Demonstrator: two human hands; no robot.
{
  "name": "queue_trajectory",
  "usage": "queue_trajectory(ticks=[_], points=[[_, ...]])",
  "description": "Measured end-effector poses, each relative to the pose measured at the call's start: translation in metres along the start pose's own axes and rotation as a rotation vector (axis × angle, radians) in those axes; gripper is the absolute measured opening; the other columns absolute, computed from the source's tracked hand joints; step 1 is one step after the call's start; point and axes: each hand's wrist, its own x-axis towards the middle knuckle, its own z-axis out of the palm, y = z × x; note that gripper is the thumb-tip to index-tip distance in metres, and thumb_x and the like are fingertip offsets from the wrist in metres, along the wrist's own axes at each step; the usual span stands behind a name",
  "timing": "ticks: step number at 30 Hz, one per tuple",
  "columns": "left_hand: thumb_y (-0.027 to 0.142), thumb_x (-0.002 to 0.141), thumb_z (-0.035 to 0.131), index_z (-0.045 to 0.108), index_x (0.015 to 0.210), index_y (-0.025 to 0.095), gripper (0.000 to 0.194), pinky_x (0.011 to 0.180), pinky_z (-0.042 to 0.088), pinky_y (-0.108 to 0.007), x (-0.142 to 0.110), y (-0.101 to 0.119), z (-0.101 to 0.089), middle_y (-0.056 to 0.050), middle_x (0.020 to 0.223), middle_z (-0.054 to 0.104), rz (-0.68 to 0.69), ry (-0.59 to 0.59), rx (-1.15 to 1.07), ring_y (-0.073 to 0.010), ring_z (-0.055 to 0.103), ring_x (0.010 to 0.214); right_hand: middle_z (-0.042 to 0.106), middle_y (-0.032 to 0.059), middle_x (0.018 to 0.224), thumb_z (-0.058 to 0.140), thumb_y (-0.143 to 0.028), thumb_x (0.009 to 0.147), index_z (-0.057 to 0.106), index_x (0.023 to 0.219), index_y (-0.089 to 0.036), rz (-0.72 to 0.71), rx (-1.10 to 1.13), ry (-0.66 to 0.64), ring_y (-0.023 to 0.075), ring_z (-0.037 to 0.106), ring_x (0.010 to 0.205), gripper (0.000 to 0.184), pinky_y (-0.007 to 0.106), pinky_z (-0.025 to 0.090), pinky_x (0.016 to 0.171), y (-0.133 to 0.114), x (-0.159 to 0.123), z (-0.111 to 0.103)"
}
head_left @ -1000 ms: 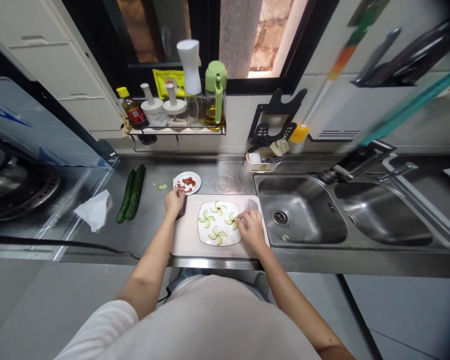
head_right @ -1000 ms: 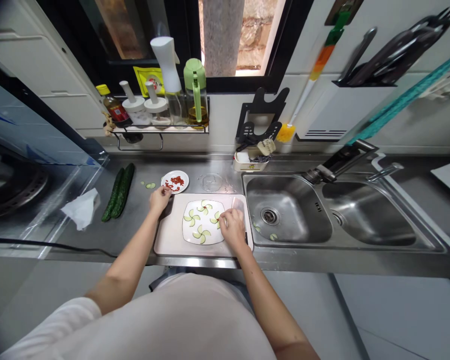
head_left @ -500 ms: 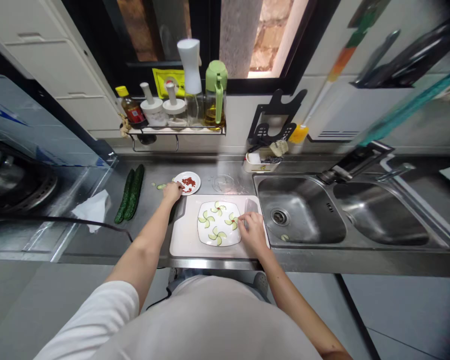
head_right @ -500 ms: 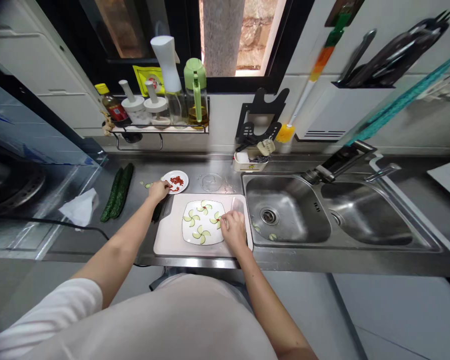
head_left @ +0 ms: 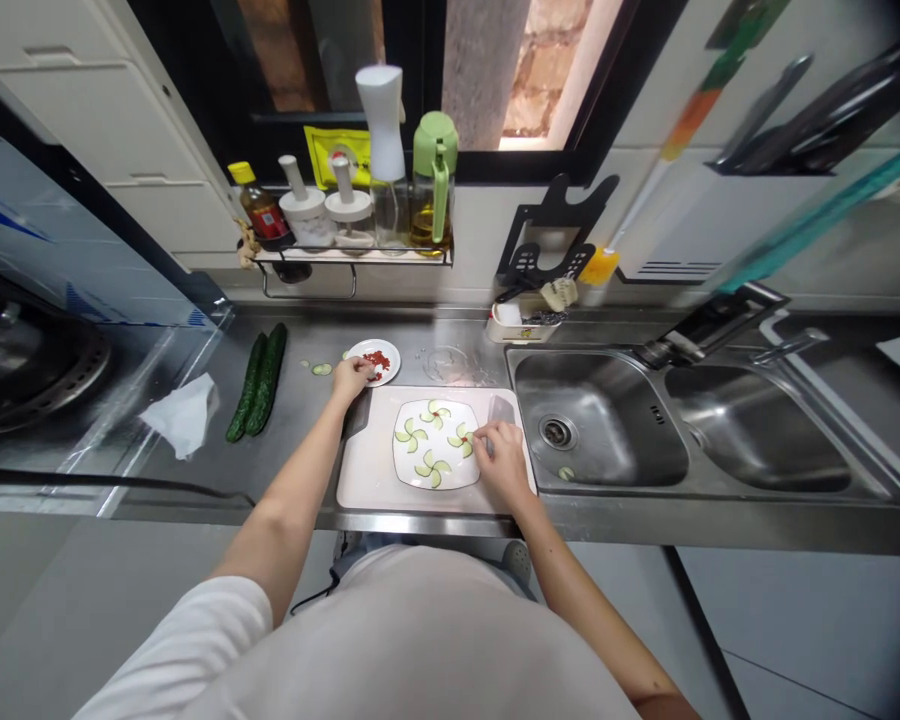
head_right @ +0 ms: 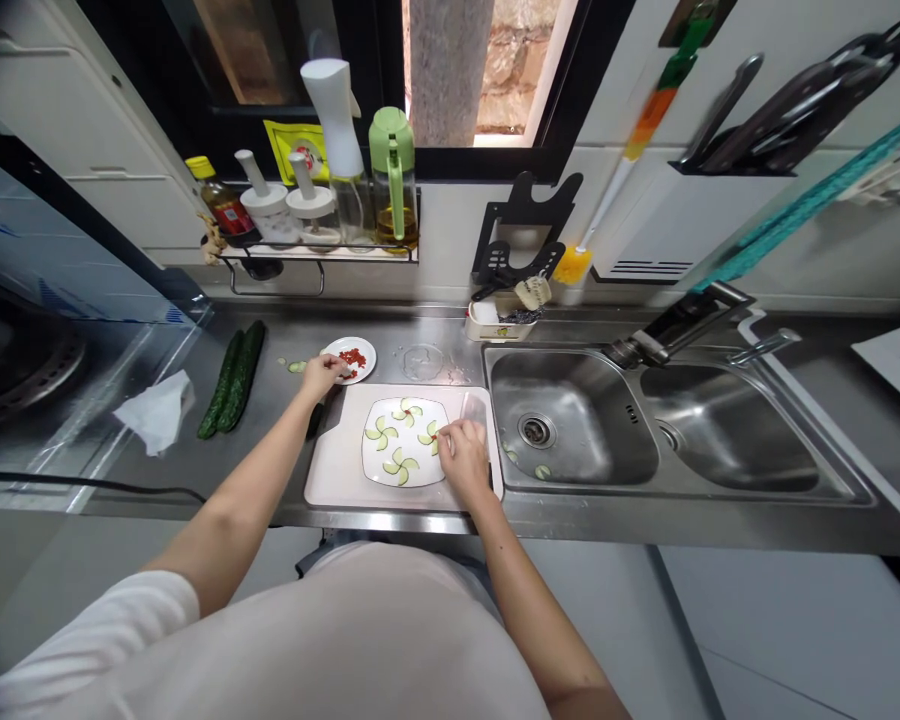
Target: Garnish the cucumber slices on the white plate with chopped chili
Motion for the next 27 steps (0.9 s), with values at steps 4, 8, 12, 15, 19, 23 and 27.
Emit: queue_trajectory(ticks=[4,8,12,15,19,23,27], points=[[0.033,0.064,0.077,0.07,0.072,0.016,0.02,0.08,0.048,-0.029,-0.022,0.011,0.013,-0.005,0.078,0.072,-0.017,-0.081,-0.373,-0.0186,0.065,0.081,0.062,0.0093,0.097,0.051,-0.026,0.093,0.065,0.086,-0.02,-0.019,0.014,-0.004,0.0271,0.05,0.101,0.017,0.041,0.041,0.092,-0.003,0.006,0.004],[0.035,0.058,0.082,0.072,0.074,0.015,0.027,0.078,0.047,-0.028,-0.048,0.026,0.016,-0.007,0.084,0.074,-0.064,-0.157,-0.554,-0.0182,0.063,0.084,0.063,0.0089,0.097,0.051,-0.025,0.093,0.065,0.086,-0.02,-0.017,0.034,-0.014,0.028,0.049,0.101,0.016,0.042,0.041,0.091,-0.008,0.012,0.008],[0.034,0.059,0.083,0.075,0.08,0.016,0.029,0.069,0.045,-0.026,-0.078,0.04,0.016,-0.006,0.083,0.073,-0.138,-0.212,-0.596,-0.016,0.061,0.077,0.063,0.0084,0.095,0.052,-0.024,0.091,0.065,0.086,-0.02,-0.035,0.072,-0.034,0.0276,0.049,0.101,0.015,0.042,0.042,0.092,-0.016,0.019,0.008],[0.033,0.061,0.081,0.075,0.081,0.016,0.027,0.066,0.043,-0.024,-0.096,0.049,0.018,-0.006,0.082,0.072,-0.124,-0.246,-0.62,-0.0146,0.06,0.074,0.063,0.0082,0.094,0.052,-0.024,0.092,0.065,0.087,-0.02,-0.051,0.097,-0.039,0.0276,0.049,0.101,0.015,0.042,0.042,0.093,-0.025,0.026,0.007],[0.034,0.061,0.081,0.074,0.08,0.016,0.027,0.063,0.042,-0.023,-0.112,0.056,0.023,-0.005,0.081,0.071,-0.072,-0.29,-0.66,-0.0129,0.058,0.07,0.063,0.0079,0.094,0.051,-0.025,0.093,0.066,0.089,-0.021,-0.081,0.128,-0.035,0.0273,0.05,0.102,0.015,0.042,0.041,0.093,-0.038,0.035,0.004],[0.038,0.06,0.083,0.073,0.08,0.016,0.031,0.058,0.039,-0.022,-0.123,0.059,0.024,-0.004,0.078,0.069,-0.07,-0.333,-0.696,-0.0111,0.055,0.066,0.063,0.0075,0.094,0.052,-0.025,0.093,0.065,0.091,-0.022,-0.122,0.138,-0.032,0.0263,0.05,0.103,0.014,0.041,0.041,0.094,-0.049,0.04,0.004],[0.045,0.06,0.083,0.072,0.082,0.016,0.038,0.052,0.034,-0.02,-0.133,0.062,0.024,-0.001,0.072,0.065,-0.101,-0.385,-0.732,-0.008,0.05,0.059,0.062,0.0071,0.094,0.053,-0.025,0.093,0.065,0.093,-0.022,-0.155,0.128,-0.02,0.0261,0.05,0.102,0.012,0.04,0.042,0.092,-0.055,0.043,0.004]])
